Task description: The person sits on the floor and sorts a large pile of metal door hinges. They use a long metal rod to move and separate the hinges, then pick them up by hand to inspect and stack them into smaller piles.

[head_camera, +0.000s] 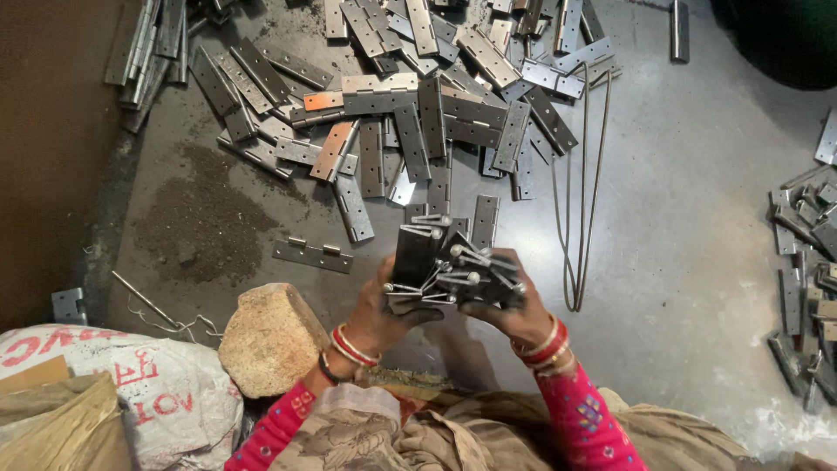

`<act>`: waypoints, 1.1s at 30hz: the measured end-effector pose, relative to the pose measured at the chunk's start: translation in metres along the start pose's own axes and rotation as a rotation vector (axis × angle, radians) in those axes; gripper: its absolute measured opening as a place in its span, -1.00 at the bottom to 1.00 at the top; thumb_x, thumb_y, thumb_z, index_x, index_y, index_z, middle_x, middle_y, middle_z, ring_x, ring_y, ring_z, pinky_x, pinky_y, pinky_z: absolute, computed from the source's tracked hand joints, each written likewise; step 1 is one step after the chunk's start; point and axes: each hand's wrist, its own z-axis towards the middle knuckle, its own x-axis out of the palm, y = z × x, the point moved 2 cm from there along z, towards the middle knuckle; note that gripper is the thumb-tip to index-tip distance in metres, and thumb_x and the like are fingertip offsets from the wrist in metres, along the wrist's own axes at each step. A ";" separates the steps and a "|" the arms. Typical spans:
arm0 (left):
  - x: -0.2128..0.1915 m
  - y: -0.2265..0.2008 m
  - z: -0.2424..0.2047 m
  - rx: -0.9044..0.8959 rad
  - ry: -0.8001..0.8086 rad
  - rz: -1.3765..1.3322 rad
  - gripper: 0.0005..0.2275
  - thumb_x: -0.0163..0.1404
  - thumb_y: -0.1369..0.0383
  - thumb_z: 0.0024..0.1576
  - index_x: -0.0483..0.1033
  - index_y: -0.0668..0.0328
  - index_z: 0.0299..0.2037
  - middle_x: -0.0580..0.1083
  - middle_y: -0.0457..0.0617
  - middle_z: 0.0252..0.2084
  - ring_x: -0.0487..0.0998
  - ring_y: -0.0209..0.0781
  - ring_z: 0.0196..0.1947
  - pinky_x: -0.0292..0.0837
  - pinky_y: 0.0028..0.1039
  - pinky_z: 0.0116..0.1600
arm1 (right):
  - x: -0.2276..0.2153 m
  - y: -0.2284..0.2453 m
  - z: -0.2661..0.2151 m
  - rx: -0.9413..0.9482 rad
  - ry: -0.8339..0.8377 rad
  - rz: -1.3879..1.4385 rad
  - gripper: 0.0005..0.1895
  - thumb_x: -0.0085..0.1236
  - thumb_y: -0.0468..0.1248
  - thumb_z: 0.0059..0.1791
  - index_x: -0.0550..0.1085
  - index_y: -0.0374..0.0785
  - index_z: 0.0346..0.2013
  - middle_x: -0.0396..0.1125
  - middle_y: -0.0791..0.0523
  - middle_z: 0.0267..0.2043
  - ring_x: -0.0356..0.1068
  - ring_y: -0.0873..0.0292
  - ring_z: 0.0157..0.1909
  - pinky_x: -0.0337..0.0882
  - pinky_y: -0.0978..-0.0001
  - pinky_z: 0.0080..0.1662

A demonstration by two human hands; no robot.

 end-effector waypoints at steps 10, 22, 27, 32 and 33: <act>-0.009 0.098 -0.014 -0.040 0.019 0.029 -0.15 0.36 0.41 -0.17 0.18 0.24 0.38 0.47 0.08 0.19 0.49 -0.16 0.18 0.39 -0.33 0.28 | -0.001 -0.067 0.030 -0.073 0.110 -0.407 -0.35 0.28 -0.37 -0.14 0.39 -0.21 0.27 0.34 0.00 0.35 0.34 0.05 0.38 0.30 0.24 0.38; -0.005 0.071 0.006 0.010 0.236 -0.204 -0.36 0.33 0.46 -0.04 0.38 0.11 0.30 0.51 0.05 0.22 0.55 -0.17 0.20 0.49 -0.36 0.30 | -0.011 -0.075 0.030 0.110 0.114 0.051 -0.26 0.45 -0.45 -0.19 0.27 -0.20 0.20 0.09 0.02 0.53 0.25 0.06 0.43 0.46 0.21 0.27; -0.002 0.064 0.004 0.004 0.200 -0.113 -0.39 0.35 0.43 -0.04 0.41 0.10 0.26 0.56 0.05 0.15 0.60 -0.18 0.14 0.54 -0.37 0.23 | -0.012 -0.074 0.029 0.001 0.010 -0.190 0.03 0.50 -0.47 -0.31 0.15 -0.22 0.36 0.25 0.10 0.25 0.28 0.21 0.27 0.38 0.35 0.25; -0.004 0.062 0.006 -0.047 0.116 -0.011 -0.39 0.38 0.36 -0.08 0.43 0.15 0.20 0.61 0.01 0.03 0.66 -0.21 0.04 0.60 -0.38 0.15 | -0.007 -0.079 0.026 0.038 -0.062 -0.124 -0.45 0.47 -0.44 -0.20 0.49 -0.31 0.06 0.48 0.16 -0.02 0.45 0.27 0.04 0.50 0.37 0.09; -0.004 0.062 0.007 -0.041 0.102 0.007 -0.40 0.38 0.35 -0.08 0.43 0.16 0.19 0.62 0.01 0.02 0.66 -0.22 0.03 0.60 -0.38 0.13 | -0.008 -0.081 0.025 0.030 -0.091 -0.147 -0.48 0.47 -0.42 -0.20 0.52 -0.30 0.03 0.49 0.19 -0.05 0.47 0.29 0.01 0.51 0.39 0.07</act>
